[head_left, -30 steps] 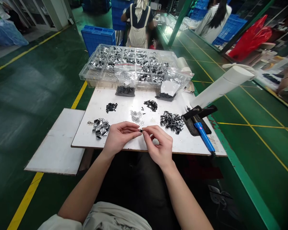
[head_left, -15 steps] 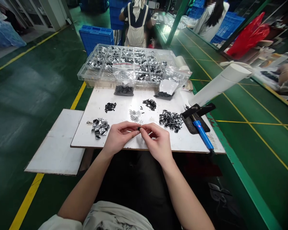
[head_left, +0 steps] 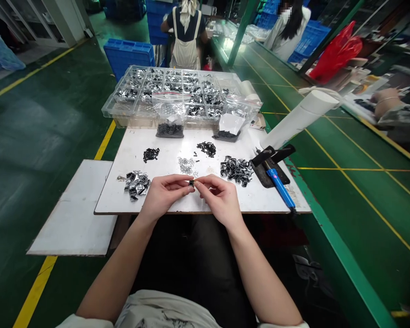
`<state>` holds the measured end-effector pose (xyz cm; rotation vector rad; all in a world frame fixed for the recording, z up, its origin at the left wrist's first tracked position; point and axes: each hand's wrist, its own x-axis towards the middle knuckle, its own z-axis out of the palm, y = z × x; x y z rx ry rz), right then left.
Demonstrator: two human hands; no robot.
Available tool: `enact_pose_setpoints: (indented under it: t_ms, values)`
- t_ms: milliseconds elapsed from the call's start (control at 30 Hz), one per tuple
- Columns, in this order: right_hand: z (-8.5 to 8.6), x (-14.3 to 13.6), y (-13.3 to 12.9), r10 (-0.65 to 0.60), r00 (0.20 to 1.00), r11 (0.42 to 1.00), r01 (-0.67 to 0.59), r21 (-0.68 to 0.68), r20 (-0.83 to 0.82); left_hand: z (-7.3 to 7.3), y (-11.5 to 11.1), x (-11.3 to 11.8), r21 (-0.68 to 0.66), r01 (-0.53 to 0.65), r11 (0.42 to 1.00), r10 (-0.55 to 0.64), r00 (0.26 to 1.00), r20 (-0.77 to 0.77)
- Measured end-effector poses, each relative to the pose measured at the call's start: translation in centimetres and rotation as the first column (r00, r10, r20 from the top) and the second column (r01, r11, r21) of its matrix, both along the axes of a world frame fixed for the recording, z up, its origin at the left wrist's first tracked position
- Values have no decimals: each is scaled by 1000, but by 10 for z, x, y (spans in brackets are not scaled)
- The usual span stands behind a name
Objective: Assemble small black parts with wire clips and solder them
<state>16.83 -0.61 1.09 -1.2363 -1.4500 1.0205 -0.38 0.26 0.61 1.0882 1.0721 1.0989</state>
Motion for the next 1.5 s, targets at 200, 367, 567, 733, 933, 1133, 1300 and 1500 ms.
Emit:
enact_pose_setpoints:
  t_ms: [200, 367, 567, 733, 933, 1133, 1300, 1500]
  values:
    - [-5, 90, 10, -654, 682, 737, 476, 481, 328, 1, -1, -1, -17, -1, 1000, 0, 997, -71]
    - [-15, 167, 12, -591, 279, 764, 494, 414, 757, 6, -2, -2, -23, 1, 1000, -4, 995, -104]
    - [-9, 185, -39, -424, 203, 784, 569, 246, 883, 7, -3, -2, -63, 13, 998, -20, 994, -109]
    - [-28, 152, -41, -610, 257, 739, 526, 421, 749, 7, -2, 0, -62, -2, 998, -5, 994, -105]
    - [-54, 129, -18, -914, 263, 400, 717, 571, 310, 8, -4, 0, -48, -29, 998, 23, 992, -121]
    - [-52, 149, -20, -875, 393, 485, 729, 484, 284, 1, -2, -1, -56, -33, 998, 26, 993, -117]
    - [-48, 143, -16, -866, 423, 494, 802, 336, 266, 2, -1, 0, -67, -35, 997, 26, 991, -128]
    - [-24, 144, -10, -879, 305, 423, 854, 302, 368, 6, -1, -1, -89, -32, 996, 19, 989, -149]
